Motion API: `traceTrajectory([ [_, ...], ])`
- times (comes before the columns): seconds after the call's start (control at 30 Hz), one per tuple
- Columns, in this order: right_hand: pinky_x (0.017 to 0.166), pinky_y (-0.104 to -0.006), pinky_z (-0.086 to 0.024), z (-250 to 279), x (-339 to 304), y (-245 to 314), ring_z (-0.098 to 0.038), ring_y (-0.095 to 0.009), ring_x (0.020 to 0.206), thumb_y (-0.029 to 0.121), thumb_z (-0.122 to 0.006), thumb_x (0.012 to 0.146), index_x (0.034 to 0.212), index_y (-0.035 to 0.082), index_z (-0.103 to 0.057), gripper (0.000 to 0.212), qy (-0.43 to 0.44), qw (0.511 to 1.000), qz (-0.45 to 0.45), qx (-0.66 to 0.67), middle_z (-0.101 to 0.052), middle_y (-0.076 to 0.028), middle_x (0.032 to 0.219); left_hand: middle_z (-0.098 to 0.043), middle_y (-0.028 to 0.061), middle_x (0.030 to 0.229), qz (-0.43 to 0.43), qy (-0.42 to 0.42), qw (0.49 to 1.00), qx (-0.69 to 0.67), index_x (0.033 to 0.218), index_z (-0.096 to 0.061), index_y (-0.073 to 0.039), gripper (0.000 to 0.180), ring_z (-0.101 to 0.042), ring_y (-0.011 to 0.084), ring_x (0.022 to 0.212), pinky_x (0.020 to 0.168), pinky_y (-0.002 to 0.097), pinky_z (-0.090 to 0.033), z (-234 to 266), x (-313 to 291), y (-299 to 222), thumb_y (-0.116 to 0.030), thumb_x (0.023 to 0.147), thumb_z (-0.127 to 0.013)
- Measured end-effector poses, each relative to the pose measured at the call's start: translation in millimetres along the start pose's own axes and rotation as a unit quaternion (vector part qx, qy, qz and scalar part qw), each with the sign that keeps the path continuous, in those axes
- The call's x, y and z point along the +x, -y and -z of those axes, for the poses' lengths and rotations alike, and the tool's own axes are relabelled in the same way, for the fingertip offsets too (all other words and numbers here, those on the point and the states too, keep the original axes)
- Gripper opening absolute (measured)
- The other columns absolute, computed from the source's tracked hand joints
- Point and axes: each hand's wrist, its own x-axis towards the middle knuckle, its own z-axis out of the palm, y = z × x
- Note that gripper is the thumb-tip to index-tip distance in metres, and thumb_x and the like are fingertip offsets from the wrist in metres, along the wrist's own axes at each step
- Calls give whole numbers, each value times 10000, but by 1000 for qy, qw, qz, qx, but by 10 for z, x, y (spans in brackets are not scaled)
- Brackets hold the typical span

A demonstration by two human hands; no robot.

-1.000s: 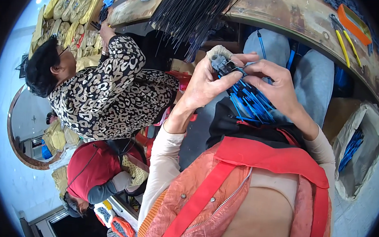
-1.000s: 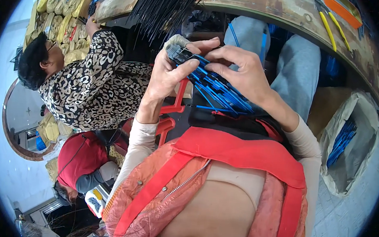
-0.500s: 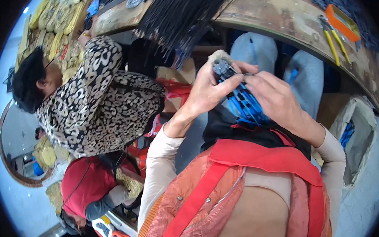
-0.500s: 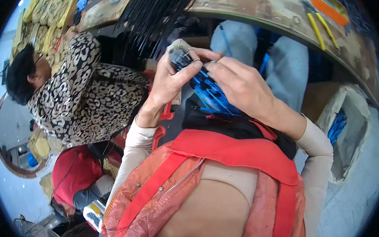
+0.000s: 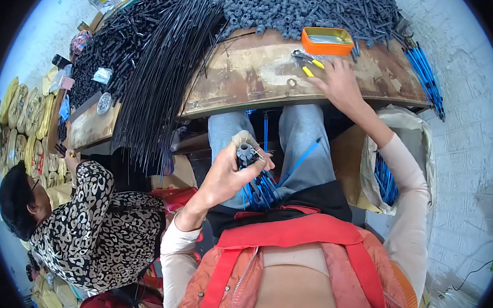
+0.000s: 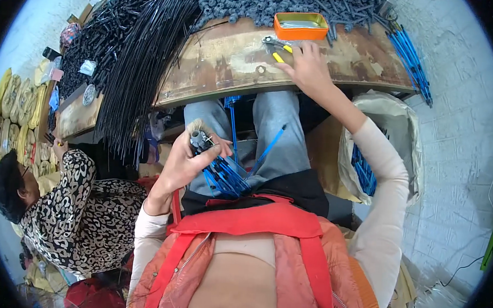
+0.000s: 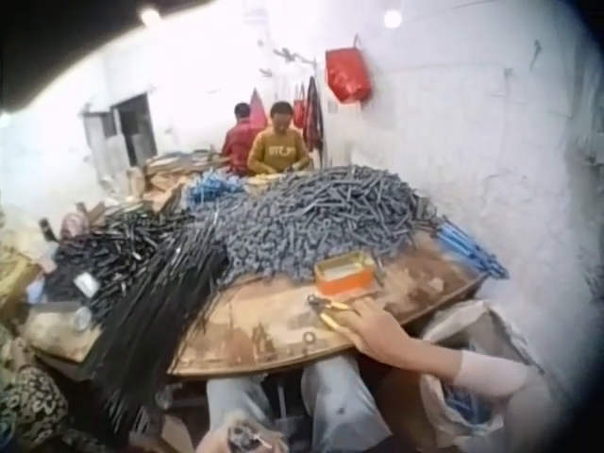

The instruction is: Assembling bundles of blue plastic components using pliers at a factory workstation.

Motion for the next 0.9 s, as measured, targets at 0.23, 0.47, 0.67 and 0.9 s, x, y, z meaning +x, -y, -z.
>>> traceTrajectory([
  [0.23,956,-449,-397,-512,261,-204,-478,-400,1097,286,-639,870,1161,-21,-533,436,-25,998,-59,-2,-500,-241,1166,-673,91,838,16,-77,997,-18,937,-508,-8,109,-645,131,836,805,287,-507,102,60,-176,-51,895,-599],
  [0.47,591,-219,-420,561,356,366,-550,-63,754,361,-482,987,1038,39,-540,331,236,738,-243,583,-556,-46,827,-689,78,814,14,-91,995,41,930,-507,-6,152,-657,123,804,732,266,-505,194,236,-204,-60,860,-630],
  [0.67,926,-392,-421,1100,145,1233,-523,-348,1041,-33,-543,817,1336,105,-513,539,260,933,41,245,-523,-154,1121,-672,84,827,45,-114,992,22,913,-535,3,84,-646,129,809,769,271,-516,146,215,-263,-43,878,-597],
  [0.9,913,-407,-420,1006,145,1342,-516,-323,1029,-30,-551,729,1375,134,-493,668,107,975,193,28,-509,-142,1116,-661,101,710,19,-166,985,46,895,-545,6,215,-629,120,675,624,301,-484,126,158,-250,-106,794,-698],
])
